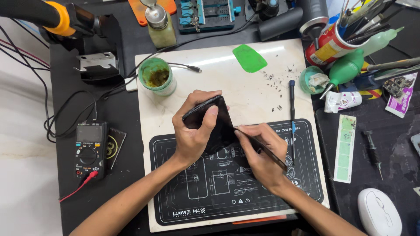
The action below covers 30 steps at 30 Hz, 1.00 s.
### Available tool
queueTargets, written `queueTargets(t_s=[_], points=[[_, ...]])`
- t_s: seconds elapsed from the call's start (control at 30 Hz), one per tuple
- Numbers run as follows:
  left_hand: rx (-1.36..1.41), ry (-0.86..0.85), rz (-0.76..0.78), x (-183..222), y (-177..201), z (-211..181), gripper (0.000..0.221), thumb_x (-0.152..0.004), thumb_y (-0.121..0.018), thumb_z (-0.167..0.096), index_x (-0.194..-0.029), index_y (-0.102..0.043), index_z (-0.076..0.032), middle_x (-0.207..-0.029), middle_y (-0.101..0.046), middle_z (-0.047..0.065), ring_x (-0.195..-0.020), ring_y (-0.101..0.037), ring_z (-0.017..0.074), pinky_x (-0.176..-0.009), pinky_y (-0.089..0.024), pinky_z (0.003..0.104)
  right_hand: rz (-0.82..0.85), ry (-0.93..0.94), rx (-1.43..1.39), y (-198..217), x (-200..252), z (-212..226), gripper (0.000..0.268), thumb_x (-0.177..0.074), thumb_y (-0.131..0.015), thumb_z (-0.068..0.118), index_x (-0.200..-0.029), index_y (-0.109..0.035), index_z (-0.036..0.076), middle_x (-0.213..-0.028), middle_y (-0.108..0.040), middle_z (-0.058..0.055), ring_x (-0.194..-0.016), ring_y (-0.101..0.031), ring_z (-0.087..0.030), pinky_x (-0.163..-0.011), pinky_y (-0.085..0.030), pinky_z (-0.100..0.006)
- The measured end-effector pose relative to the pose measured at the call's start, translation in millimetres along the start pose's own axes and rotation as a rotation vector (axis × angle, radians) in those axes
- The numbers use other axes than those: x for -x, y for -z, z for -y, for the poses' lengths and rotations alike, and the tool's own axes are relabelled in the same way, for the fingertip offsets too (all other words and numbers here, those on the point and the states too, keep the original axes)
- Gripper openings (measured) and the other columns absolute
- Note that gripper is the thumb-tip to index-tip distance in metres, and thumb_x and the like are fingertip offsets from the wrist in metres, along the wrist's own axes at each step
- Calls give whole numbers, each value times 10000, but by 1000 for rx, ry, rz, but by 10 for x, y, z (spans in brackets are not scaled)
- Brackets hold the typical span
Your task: The person prying open the edge of a mobile phone using a thin plastic card and a metal tool, and later inserting a tool into the charging port.
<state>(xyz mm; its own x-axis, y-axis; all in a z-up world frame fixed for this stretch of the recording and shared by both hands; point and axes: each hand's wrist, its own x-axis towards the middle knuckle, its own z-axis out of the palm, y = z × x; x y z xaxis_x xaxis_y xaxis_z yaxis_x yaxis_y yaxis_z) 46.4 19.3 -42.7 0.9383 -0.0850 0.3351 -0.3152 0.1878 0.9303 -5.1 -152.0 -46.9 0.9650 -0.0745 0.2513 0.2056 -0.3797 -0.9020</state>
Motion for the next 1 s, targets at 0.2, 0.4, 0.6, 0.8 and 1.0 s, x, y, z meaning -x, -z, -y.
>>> queueTargets(t_s=[0.2,0.4,0.6,0.8,1.0], points=[[-44,-40,49,62,-18,-1,249,-1058,-604,-68,-1288,-648,15,-1013,-710,118,-919,-719,155,-835,-598,253,-64,225,-8,7,-156,135,137,-933,-738,-61,-1060,-700,-30,-1012,-729,-130,-981,-744,-159,-859,-607,-253],[10,-1,86,57,1,7,267,-1039,-587,-82,-1290,-628,-2,-1081,-763,131,-1032,-755,173,-941,-640,298,-10,124,-64,32,-177,202,114,-940,-716,-49,-1051,-692,-38,-1075,-709,-148,-1035,-746,-192,-905,-608,-304],[-20,-28,122,34,-25,-22,263,-1036,-593,-77,-1281,-642,6,-1069,-763,141,-1021,-758,188,-951,-639,305,26,66,-37,87,-119,185,108,-945,-701,-32,-1053,-697,-33,-1050,-721,-119,-1000,-752,-179,-897,-604,-320],[9,5,87,32,-33,-23,261,-1036,-584,-88,-1275,-627,9,-1061,-762,148,-1022,-765,194,-938,-648,316,23,29,-98,70,-95,157,110,-946,-689,-20,-1055,-700,-29,-1044,-711,-101,-997,-747,-166,-893,-607,-322],[14,18,89,32,-44,-28,266,-1034,-585,-87,-1275,-621,19,-1064,-754,155,-1011,-760,197,-929,-647,321,17,-17,-142,50,-64,159,100,-953,-682,-6,-1050,-687,-31,-1015,-706,-84,-973,-745,-156,-914,-603,-330]])
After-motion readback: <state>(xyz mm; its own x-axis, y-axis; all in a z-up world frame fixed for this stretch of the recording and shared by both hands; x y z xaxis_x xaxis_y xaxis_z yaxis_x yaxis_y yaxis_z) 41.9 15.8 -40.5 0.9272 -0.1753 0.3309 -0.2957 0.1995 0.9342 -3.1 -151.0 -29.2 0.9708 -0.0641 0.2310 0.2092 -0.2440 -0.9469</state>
